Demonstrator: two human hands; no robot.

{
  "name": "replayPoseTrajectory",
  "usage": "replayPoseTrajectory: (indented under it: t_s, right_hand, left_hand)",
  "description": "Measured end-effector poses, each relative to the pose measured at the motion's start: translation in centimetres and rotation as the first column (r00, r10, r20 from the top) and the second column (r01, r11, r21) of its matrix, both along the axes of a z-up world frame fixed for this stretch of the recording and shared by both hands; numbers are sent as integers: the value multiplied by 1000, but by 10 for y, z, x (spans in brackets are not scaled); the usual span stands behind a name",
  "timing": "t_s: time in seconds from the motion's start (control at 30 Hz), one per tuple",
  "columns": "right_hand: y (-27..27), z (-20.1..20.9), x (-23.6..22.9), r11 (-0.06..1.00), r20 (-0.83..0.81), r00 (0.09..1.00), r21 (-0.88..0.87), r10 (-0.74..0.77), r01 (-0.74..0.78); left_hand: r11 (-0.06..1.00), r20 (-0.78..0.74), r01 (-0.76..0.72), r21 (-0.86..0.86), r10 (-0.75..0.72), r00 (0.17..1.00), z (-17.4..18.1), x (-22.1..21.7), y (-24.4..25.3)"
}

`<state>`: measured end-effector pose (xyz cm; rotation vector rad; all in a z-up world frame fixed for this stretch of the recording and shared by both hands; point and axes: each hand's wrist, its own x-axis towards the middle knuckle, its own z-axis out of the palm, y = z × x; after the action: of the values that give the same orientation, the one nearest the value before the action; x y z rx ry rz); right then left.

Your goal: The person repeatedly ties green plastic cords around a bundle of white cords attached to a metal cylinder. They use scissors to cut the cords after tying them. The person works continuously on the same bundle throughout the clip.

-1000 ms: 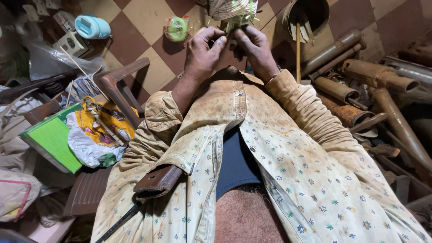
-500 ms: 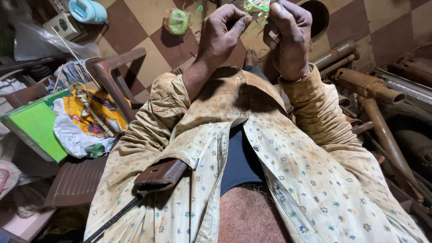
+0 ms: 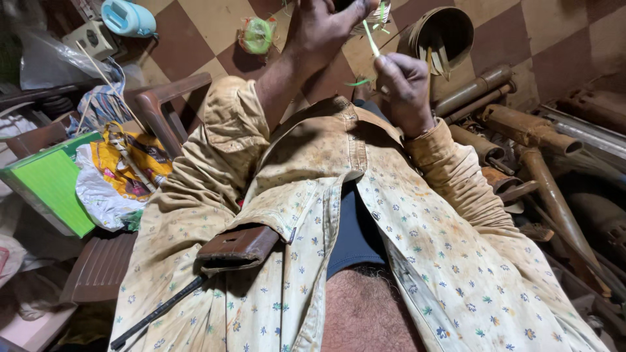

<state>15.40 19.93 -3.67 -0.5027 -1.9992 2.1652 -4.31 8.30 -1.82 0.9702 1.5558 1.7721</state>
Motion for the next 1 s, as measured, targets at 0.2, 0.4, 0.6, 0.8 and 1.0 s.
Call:
replayPoseTrajectory:
  t_s: [0.2, 0.4, 0.6, 0.8, 1.0]
  right_hand:
    - [6, -1, 19, 934, 54, 997, 348, 63, -78]
    - [24, 14, -11, 985, -325, 931, 112, 164, -134]
    - [34, 18, -75, 846, -426, 893, -521, -145, -111]
    - [29, 30, -81, 930, -257, 954, -363, -156, 54]
    - [7, 55, -75, 973, -169, 978, -216, -123, 85]
  left_hand:
    - [961, 304, -63, 269, -23, 952, -27, 38, -26]
    - [972, 583, -67, 226, -80, 809, -49, 49, -28]
    - [987, 479, 16, 158, -91, 873, -81, 51, -24]
    - [967, 270, -116, 228, 52, 962, -77, 63, -14]
    - [986, 82, -93, -135, 105, 991, -78, 49, -26]
